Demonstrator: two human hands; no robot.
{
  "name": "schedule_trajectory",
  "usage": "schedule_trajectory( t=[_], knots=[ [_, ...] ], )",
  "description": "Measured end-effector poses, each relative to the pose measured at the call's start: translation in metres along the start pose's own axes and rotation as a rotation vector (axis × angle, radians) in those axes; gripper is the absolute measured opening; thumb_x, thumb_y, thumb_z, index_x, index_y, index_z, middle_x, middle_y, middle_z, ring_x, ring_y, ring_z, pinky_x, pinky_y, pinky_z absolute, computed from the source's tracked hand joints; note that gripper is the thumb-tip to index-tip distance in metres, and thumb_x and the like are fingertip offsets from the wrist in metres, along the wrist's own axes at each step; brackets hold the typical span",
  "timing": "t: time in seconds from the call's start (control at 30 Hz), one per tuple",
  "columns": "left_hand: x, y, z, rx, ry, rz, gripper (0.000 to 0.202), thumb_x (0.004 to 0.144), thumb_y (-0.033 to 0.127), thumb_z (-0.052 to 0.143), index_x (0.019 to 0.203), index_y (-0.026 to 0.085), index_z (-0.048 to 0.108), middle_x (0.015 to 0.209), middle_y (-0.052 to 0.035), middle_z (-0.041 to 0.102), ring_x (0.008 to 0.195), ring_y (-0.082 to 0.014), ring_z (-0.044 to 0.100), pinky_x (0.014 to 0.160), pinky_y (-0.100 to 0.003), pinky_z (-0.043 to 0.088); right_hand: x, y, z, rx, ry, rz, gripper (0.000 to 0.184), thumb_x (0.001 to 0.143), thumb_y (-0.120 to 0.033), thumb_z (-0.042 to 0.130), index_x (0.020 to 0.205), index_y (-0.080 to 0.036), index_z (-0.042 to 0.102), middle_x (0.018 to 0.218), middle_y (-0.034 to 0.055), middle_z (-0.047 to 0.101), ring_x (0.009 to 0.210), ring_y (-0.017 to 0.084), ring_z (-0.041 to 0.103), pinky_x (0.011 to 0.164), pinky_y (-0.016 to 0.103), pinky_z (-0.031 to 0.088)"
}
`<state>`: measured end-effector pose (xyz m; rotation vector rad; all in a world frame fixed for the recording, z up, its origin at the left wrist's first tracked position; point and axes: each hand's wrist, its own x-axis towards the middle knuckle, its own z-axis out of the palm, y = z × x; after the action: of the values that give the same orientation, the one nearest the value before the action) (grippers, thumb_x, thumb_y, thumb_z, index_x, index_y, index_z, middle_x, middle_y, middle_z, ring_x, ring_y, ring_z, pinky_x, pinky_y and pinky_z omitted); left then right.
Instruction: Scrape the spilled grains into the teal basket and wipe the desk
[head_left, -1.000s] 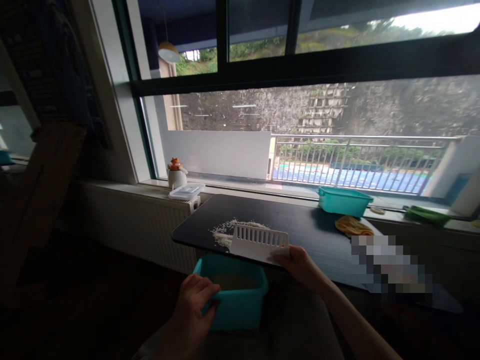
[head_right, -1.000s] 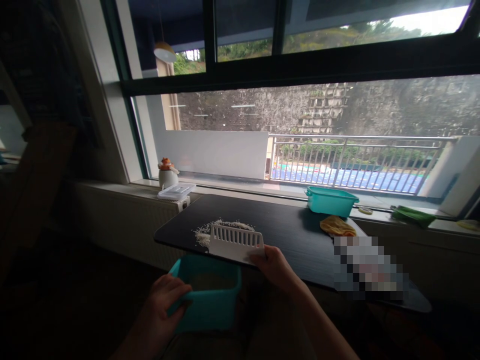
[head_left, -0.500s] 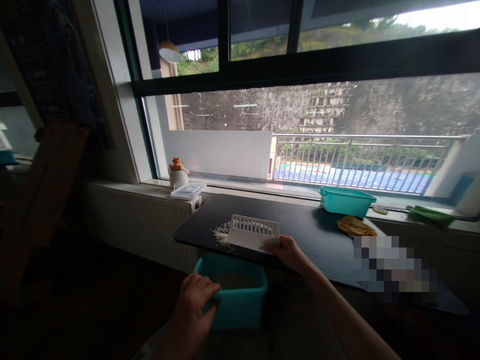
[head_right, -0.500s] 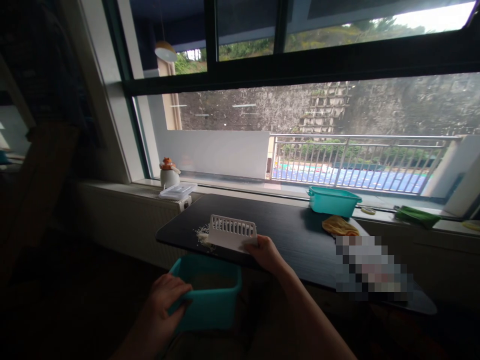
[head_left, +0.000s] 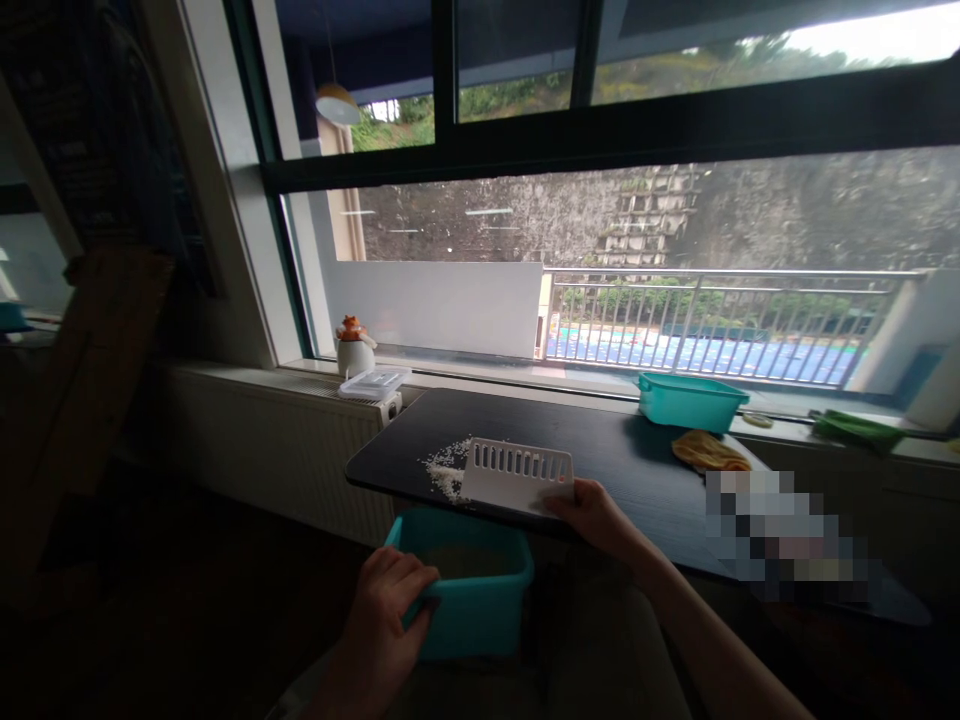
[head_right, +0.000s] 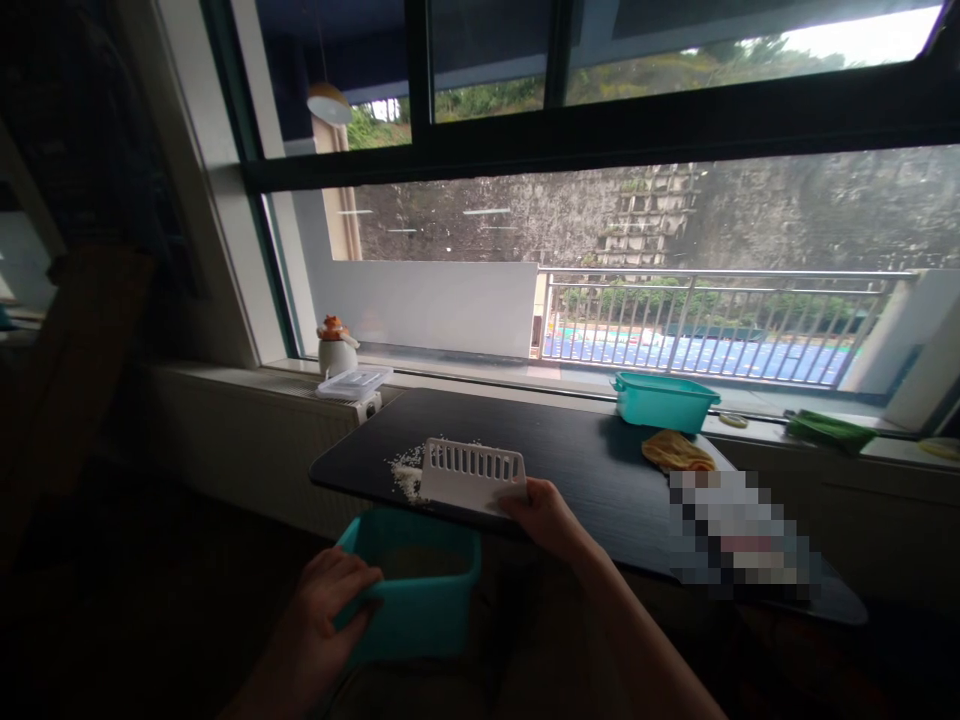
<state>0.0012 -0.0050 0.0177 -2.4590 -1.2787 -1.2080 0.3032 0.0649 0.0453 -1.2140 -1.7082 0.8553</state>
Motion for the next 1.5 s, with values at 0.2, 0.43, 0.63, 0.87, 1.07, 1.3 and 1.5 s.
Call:
schedule_trajectory(
  t=[0.2, 0.43, 0.63, 0.87, 1.07, 1.3, 1.5],
  knots=[
    [0.001, 0.001, 0.000, -0.032, -0.025, -0.029, 0.022, 0.070, 0.009, 0.059, 0.084, 0.023, 0.068, 0.077, -0.0006, 0.069, 0.080, -0.0222, 0.062, 0.078, -0.043, 0.054, 0.004, -0.005, 0.006, 0.009, -0.008, -0.013, 0.023, 0.078, -0.033, 0.063, 0.090, -0.015, 0.071, 0.085, 0.0038, 0.072, 0.077, 0.020, 0.066, 0.068, 0.032, 0.053],
    [-0.001, -0.004, 0.004, -0.013, -0.004, -0.013, 0.022, 0.070, 0.011, 0.060, 0.085, 0.024, 0.069, 0.080, -0.0006, 0.070, 0.082, -0.0232, 0.062, 0.080, -0.045, 0.053, -0.004, -0.008, 0.005, 0.042, -0.067, -0.008, 0.025, 0.078, -0.036, 0.064, 0.090, -0.015, 0.070, 0.088, 0.0054, 0.073, 0.079, 0.021, 0.066, 0.068, 0.032, 0.054],
    [-0.002, -0.005, 0.003, -0.021, 0.000, -0.006, 0.022, 0.071, 0.011, 0.060, 0.086, 0.024, 0.068, 0.080, -0.0007, 0.069, 0.083, -0.0234, 0.062, 0.078, -0.043, 0.053, -0.007, 0.001, -0.003, 0.011, -0.019, 0.016, 0.022, 0.078, -0.033, 0.064, 0.088, -0.015, 0.070, 0.082, 0.0035, 0.072, 0.072, 0.019, 0.065, 0.064, 0.030, 0.053],
    [-0.006, -0.002, 0.016, -0.055, -0.016, -0.008, 0.018, 0.073, 0.011, 0.060, 0.085, 0.021, 0.068, 0.081, -0.0030, 0.068, 0.082, -0.0232, 0.060, 0.079, -0.043, 0.050, -0.008, 0.005, -0.005, 0.060, 0.046, -0.009, 0.023, 0.072, -0.037, 0.069, 0.078, -0.015, 0.072, 0.073, 0.0030, 0.073, 0.065, 0.018, 0.065, 0.059, 0.029, 0.053],
    [0.000, -0.003, 0.025, -0.141, -0.148, -0.083, 0.018, 0.076, 0.011, 0.055, 0.086, 0.021, 0.066, 0.082, -0.0026, 0.066, 0.084, -0.0214, 0.060, 0.093, -0.047, 0.041, -0.005, 0.011, -0.010, 0.118, 0.111, 0.065, 0.033, 0.069, -0.043, 0.072, 0.089, -0.016, 0.073, 0.089, 0.0067, 0.075, 0.082, 0.025, 0.068, 0.073, 0.037, 0.056],
    [0.012, 0.000, 0.008, -0.064, -0.610, -0.259, 0.022, 0.064, 0.008, 0.056, 0.078, 0.022, 0.064, 0.086, -0.0001, 0.067, 0.095, -0.0244, 0.058, 0.102, -0.054, 0.029, -0.015, 0.006, -0.011, 0.171, 0.139, 0.120, 0.036, 0.074, -0.045, 0.070, 0.097, -0.017, 0.073, 0.099, 0.0085, 0.074, 0.091, 0.028, 0.068, 0.082, 0.040, 0.056],
    [0.013, -0.013, 0.018, 0.086, -0.967, -0.321, 0.031, 0.063, 0.000, 0.052, 0.080, 0.022, 0.067, 0.092, -0.0035, 0.069, 0.098, -0.0256, 0.059, 0.083, -0.038, 0.045, -0.016, 0.002, -0.009, 0.076, 0.125, 0.188, 0.025, 0.080, -0.037, 0.065, 0.094, -0.019, 0.074, 0.095, 0.0069, 0.074, 0.086, 0.027, 0.069, 0.076, 0.038, 0.057]
  ],
)
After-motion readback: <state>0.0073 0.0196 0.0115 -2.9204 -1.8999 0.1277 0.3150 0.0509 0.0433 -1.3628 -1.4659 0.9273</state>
